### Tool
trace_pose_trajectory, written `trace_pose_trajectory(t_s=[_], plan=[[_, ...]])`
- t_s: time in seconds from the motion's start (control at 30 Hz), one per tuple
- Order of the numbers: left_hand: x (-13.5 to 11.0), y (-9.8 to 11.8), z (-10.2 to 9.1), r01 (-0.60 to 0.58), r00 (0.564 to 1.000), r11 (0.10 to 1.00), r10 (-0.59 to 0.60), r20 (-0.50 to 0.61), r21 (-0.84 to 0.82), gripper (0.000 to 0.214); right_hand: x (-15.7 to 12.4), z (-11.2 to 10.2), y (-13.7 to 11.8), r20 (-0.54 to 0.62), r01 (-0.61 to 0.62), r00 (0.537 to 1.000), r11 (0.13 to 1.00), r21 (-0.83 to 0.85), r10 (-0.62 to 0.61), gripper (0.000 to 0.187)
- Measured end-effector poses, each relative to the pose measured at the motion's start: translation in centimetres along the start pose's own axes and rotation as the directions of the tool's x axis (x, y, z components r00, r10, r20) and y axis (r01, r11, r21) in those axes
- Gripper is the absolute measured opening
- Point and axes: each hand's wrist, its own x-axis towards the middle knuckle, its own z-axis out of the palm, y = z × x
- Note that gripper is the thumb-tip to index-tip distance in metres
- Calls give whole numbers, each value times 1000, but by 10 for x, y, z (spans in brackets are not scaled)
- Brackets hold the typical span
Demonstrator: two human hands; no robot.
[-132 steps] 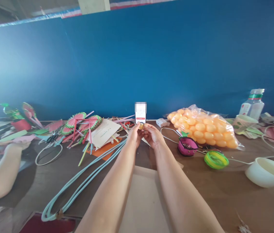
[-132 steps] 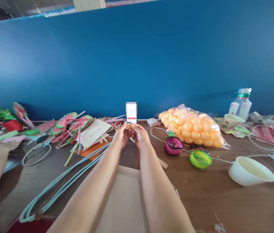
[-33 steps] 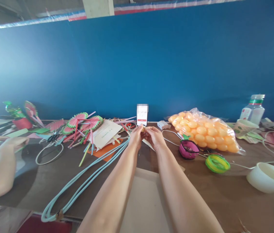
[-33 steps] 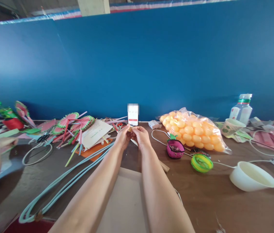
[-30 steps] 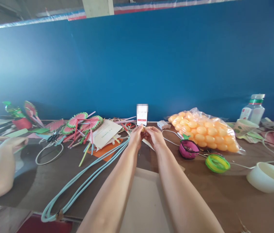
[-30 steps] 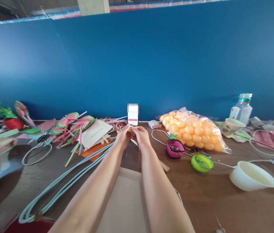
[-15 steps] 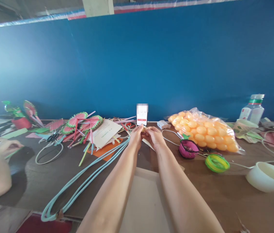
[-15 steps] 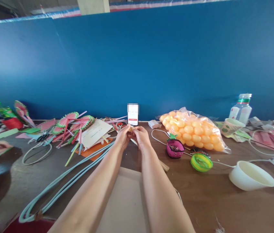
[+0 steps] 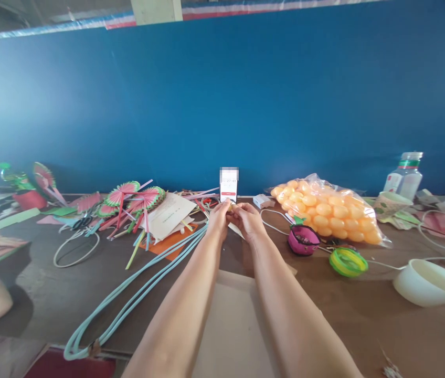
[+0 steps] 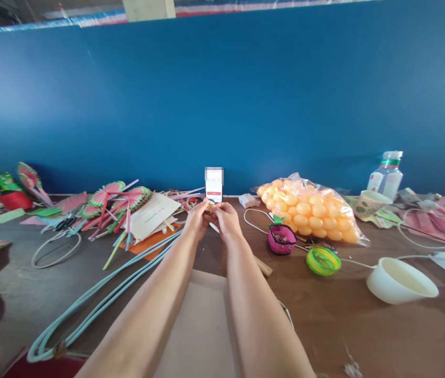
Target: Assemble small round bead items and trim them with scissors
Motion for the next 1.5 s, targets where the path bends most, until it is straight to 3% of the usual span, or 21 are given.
trace_pose_trajectory(t_s=[0.13, 0.4, 0.67, 0.93, 1.5], plan=[[0, 2, 1, 25, 1000, 998, -24, 18, -52, 35, -2, -2, -1, 46, -24, 999, 998, 58, 21, 32], [-3, 4, 5, 91, 996, 989, -92, 4, -112, 34, 1, -4, -2, 1, -46, 999, 997, 62, 46, 24], [-1, 3, 3, 97, 994, 989, -101, -29, -108, 34, -2, -1, -3, -14, -49, 999, 997, 61, 50, 31], [-1, -1, 4, 77, 997, 996, -78, -13, -52, 37, -1, 0, 0, -49, -21, 999, 999, -35, 20, 49], [-3, 0, 4, 104, 993, 995, -103, -63, 7, 37, -2, 1, -1, -150, -32, 989, 981, -192, 3, 45]])
